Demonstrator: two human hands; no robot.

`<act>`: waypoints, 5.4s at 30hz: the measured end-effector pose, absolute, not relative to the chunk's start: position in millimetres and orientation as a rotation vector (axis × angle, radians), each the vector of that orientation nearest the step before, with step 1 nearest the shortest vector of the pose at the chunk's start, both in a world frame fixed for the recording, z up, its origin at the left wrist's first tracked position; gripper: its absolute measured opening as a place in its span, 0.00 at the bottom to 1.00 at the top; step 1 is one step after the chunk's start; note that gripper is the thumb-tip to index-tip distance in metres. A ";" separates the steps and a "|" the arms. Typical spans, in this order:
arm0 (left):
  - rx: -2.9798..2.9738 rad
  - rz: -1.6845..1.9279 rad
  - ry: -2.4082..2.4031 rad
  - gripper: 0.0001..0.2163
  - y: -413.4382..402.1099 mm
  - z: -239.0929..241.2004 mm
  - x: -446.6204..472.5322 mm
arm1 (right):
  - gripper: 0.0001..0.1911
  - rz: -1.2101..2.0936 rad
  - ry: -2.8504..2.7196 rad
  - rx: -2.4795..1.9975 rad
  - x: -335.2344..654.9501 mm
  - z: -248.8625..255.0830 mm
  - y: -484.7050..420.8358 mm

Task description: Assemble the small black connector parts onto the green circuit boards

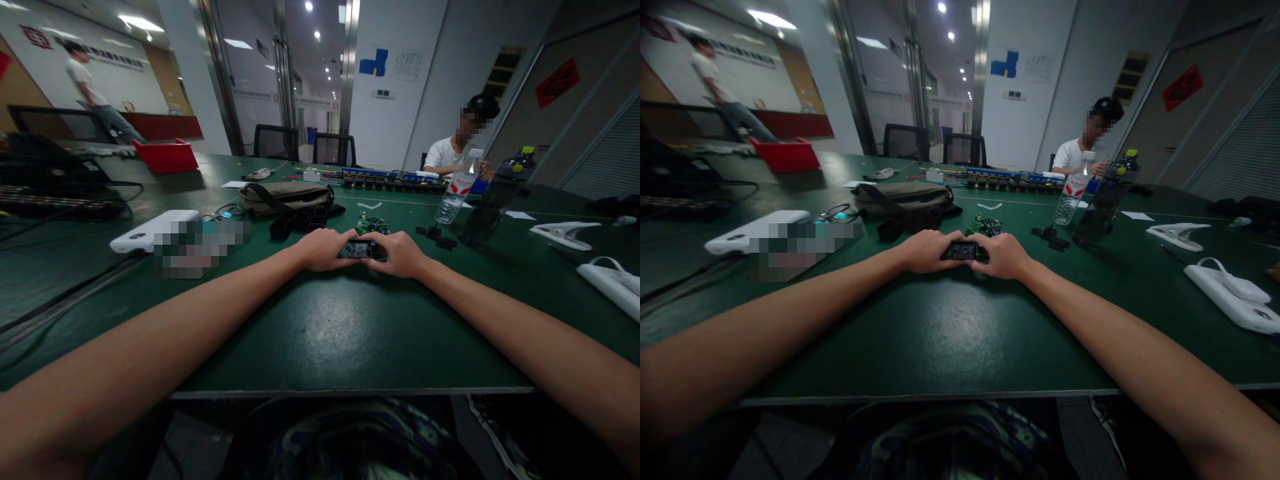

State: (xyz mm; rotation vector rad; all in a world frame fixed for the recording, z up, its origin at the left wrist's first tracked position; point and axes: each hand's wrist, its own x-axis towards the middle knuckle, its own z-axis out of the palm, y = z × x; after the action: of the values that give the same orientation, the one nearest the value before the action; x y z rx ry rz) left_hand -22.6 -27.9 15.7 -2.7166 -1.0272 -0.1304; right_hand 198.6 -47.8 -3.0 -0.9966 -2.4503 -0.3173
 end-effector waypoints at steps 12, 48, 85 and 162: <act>-2.725 -0.143 -1.030 0.25 -28.0 15.6 -23.0 | 0.23 -0.310 -2.451 -1.002 198.4 -2.6 -48.6; -2.728 -0.148 -1.044 0.24 -29.0 16.0 -22.8 | 0.24 -0.310 -2.452 -1.007 198.6 -3.2 -47.8; -2.724 -0.138 -1.023 0.25 -28.5 15.8 -23.0 | 0.24 -0.316 -2.457 -0.995 198.5 -2.2 -48.4; -2.730 -0.121 -1.023 0.26 -27.6 15.3 -23.2 | 0.23 -0.300 -2.456 -0.978 198.0 -2.6 -48.5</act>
State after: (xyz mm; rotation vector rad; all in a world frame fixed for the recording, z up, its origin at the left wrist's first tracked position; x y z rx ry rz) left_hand -23.2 -27.6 15.3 -2.7305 -1.0230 -0.1210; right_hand 198.0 -48.5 -2.6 -0.9782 -2.4557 -0.3005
